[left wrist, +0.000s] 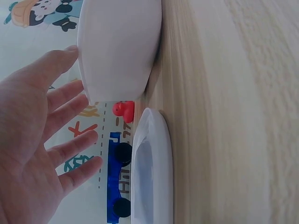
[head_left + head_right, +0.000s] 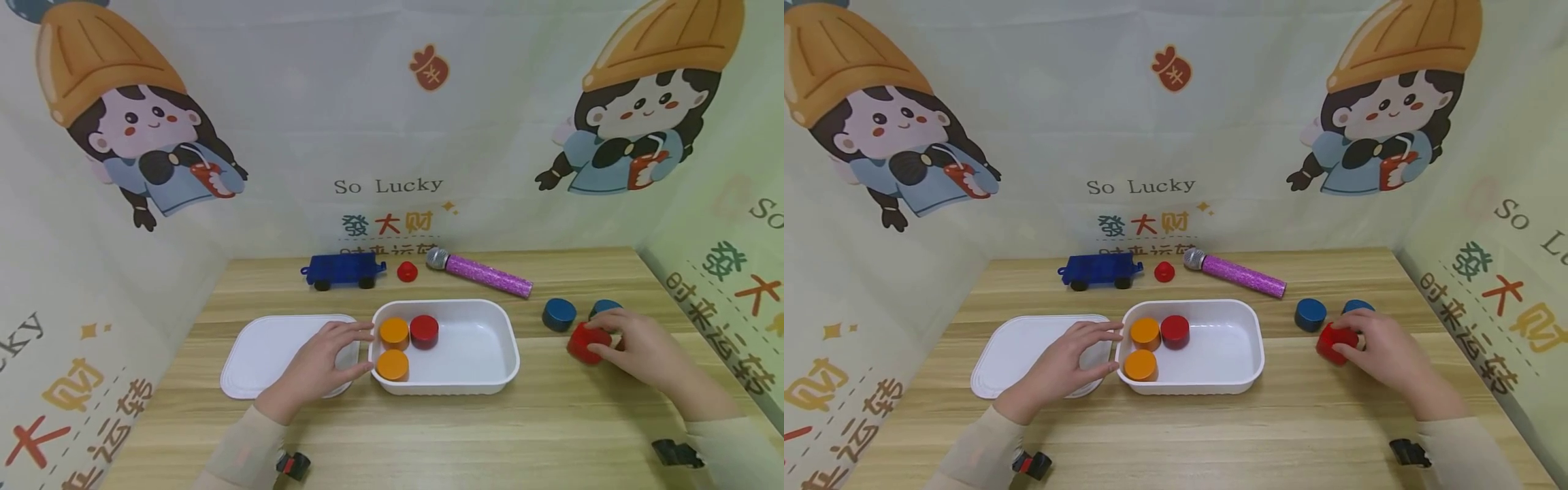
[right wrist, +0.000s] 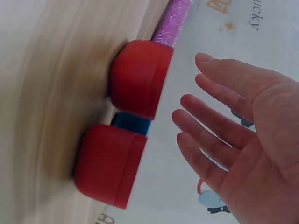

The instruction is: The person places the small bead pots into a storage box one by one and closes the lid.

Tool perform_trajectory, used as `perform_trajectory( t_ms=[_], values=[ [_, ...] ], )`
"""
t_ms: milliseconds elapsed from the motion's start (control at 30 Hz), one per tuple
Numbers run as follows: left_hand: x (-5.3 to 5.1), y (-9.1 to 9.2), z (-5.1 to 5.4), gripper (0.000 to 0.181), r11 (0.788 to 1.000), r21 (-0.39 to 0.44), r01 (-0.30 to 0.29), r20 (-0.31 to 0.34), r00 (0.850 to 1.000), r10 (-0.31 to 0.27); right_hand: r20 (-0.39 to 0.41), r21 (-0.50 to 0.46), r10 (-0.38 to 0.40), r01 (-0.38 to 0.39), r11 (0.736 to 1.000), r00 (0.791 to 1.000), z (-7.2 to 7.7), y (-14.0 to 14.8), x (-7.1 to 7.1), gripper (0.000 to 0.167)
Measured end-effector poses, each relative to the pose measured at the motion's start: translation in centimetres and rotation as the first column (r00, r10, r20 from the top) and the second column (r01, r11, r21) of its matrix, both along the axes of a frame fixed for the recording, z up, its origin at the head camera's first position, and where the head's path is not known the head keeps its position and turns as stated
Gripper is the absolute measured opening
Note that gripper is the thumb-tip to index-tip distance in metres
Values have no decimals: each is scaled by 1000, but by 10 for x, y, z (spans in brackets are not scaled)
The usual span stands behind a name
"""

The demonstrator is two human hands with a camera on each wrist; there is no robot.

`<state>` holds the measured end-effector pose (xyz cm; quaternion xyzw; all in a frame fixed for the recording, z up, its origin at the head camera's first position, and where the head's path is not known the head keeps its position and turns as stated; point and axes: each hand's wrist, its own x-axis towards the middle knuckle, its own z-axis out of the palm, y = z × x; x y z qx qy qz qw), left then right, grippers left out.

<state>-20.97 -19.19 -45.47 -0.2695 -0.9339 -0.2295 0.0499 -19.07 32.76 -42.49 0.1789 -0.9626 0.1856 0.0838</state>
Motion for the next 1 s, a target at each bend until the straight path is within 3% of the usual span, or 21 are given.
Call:
perform_trajectory(
  t_ms=[400, 1000],
  values=[
    [-1, -1, -1, 47, 1000, 1, -1, 6, 1000, 1, -3, 72, -9, 10, 997, 1000, -8, 7, -2, 36],
    [2, -1, 1, 46, 1000, 4, 6, -5, 1000, -6, 67, 53, -11, 8, 999, 998, -15, 13, -6, 43]
  ],
)
